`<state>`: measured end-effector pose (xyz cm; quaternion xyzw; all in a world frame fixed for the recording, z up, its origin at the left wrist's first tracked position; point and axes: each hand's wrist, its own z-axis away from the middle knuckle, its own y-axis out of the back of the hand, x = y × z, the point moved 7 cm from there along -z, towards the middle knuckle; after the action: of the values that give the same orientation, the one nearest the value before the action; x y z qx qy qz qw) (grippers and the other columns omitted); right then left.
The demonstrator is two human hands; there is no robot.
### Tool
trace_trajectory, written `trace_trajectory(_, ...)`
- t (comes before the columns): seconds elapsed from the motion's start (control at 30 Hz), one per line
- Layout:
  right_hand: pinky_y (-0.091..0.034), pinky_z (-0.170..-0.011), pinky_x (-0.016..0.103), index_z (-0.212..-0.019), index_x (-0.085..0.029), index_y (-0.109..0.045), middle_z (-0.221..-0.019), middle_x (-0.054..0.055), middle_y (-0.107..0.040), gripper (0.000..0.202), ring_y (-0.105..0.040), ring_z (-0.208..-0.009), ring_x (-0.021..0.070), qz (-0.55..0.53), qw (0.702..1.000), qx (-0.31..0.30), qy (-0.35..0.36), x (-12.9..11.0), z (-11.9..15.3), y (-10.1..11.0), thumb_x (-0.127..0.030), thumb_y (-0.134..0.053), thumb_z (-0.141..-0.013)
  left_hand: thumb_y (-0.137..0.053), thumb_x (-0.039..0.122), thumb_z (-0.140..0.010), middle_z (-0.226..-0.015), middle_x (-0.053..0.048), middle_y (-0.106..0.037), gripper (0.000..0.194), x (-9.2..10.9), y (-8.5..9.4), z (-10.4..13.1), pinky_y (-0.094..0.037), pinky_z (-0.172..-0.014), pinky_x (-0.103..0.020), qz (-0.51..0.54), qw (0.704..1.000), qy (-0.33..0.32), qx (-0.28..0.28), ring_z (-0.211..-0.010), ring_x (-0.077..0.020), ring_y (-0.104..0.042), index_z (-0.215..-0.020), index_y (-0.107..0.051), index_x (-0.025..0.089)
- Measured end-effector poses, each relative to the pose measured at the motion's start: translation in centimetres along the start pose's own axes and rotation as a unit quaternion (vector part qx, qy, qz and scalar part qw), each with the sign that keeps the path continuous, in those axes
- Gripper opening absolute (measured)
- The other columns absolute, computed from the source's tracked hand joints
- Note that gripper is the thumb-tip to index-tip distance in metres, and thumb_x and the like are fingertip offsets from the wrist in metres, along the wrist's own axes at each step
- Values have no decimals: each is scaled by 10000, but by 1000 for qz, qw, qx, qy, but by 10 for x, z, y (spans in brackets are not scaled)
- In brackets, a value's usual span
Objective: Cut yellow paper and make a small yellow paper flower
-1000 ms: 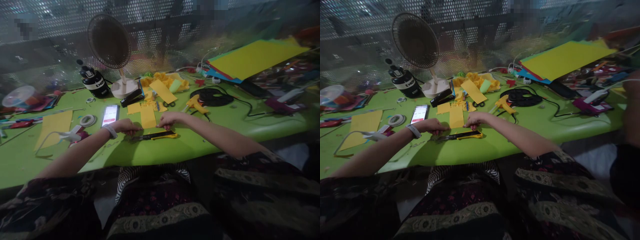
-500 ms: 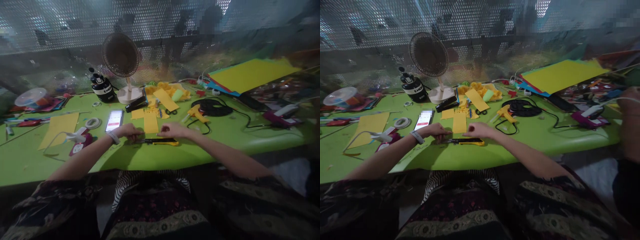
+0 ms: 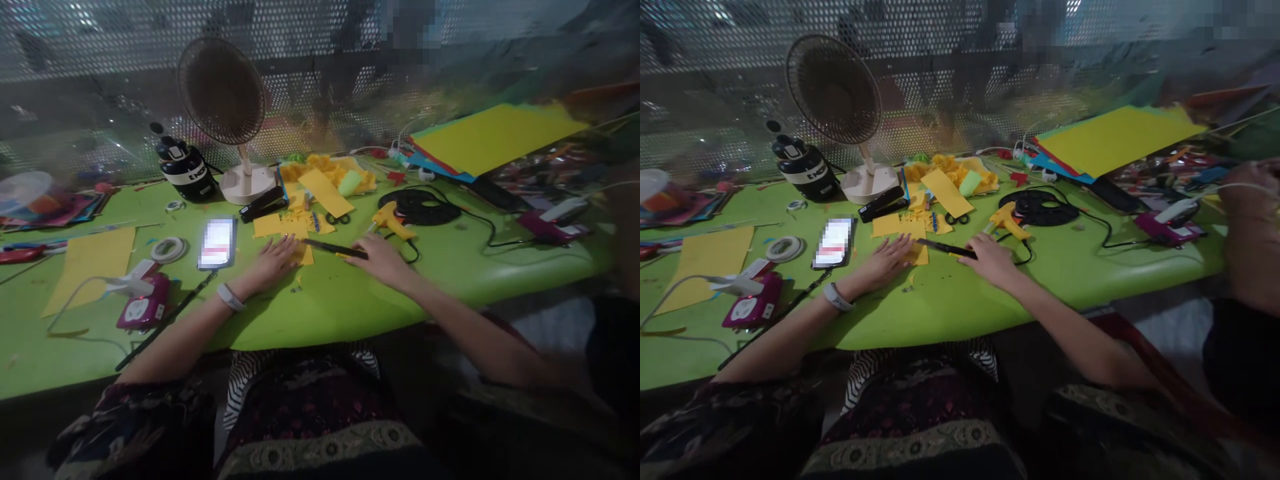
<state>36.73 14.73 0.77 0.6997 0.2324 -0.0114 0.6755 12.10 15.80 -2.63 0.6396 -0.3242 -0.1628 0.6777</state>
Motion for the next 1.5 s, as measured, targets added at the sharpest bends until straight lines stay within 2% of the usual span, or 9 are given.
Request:
trace_trajectory(0.07,-497,-892,444,-1048,-165,-669,-1132,160,-639,234,-584,-1117,339,35,998,30,-35,9,-5,-3,-373,-649,-943,-238,457,-1088,-1704,-128,-206,637,2,-2,1,-82,-1308,-491,-12,1000,-3,-14,-1592,-262,-160,-1638,-253,138)
trace_trajectory(0.13,-508,-900,457,-1059,-165,-672,-1140,165,-638,248,-586,-1128,345,54,997,35,-41,13,-9,-9,-387,-633,-954,-212,477,-1088,-1704,-125,-207,648,3,-3,2,-85,-1306,-494,-15,1000,-9,-24,-1593,-266,-162,-1640,-252,139)
trace_trajectory(0.3,-520,-886,460,-1060,-193,-683,-1117,157,-655,259,-603,-1102,342,71,997,27,10,13,-15,-12,-424,-614,-964,-175,491,-1090,-1707,-100,-201,639,2,-7,4,-115,-1300,-474,-3,999,-30,-38,-1595,-246,-165,-1649,-237,187)
trace_trajectory(0.5,-506,-848,414,-1032,-198,-690,-1095,130,-662,260,-617,-1064,317,33,997,-18,62,13,2,-8,-440,-662,-940,-152,578,-1072,-1714,-98,-179,718,5,-7,4,-62,-1299,-448,-7,998,-6,-55,-1601,-238,-147,-1654,-204,161)
trace_trajectory(0.63,-493,-883,413,-1029,-202,-703,-1088,119,-668,258,-621,-1051,303,18,996,-24,82,6,11,-9,-442,-666,-942,-173,639,-1052,-1724,-98,-125,767,9,-7,7,-17,-1293,-441,-17,997,-19,-66,-1607,-242,-105,-1660,-170,171)
trace_trajectory(0.77,-487,-925,421,-1046,-216,-721,-1096,117,-679,245,-612,-1080,305,0,995,-33,91,-3,9,-13,-433,-660,-949,-204,693,-1028,-1728,-111,-107,815,9,-6,10,-5,-1288,-447,-21,998,-33,-48,-1608,-259,-100,-1663,-143,186)
trace_trajectory(1.0,-475,-1006,474,-1198,-197,-726,-1159,153,-682,319,-599,-1146,328,2,993,-37,110,-12,8,-19,-391,-654,-954,-208,731,-1007,-1731,-115,-116,850,10,-6,10,1,-1286,-456,-15,998,-38,-49,-1608,-275,-89,-1664,-137,196)
trace_trajectory(1.13,-494,-977,472,-1207,-235,-731,-1148,137,-681,296,-608,-1123,319,0,991,-53,127,-12,14,-16,-375,-614,-974,-220,744,-999,-1730,-119,-128,864,11,-6,10,5,-1283,-460,-12,998,-40,-49,-1607,-285,-101,-1664,-137,199)
trace_trajectory(1.5,-488,-966,433,-1168,-204,-745,-1107,135,-681,309,-616,-1088,296,-15,991,-41,129,-23,22,-14,-406,-583,-999,-220,747,-996,-1726,-139,-112,890,13,-5,11,-9,-1283,-475,-14,998,-35,-58,-1608,-289,-92,-1664,-135,166)
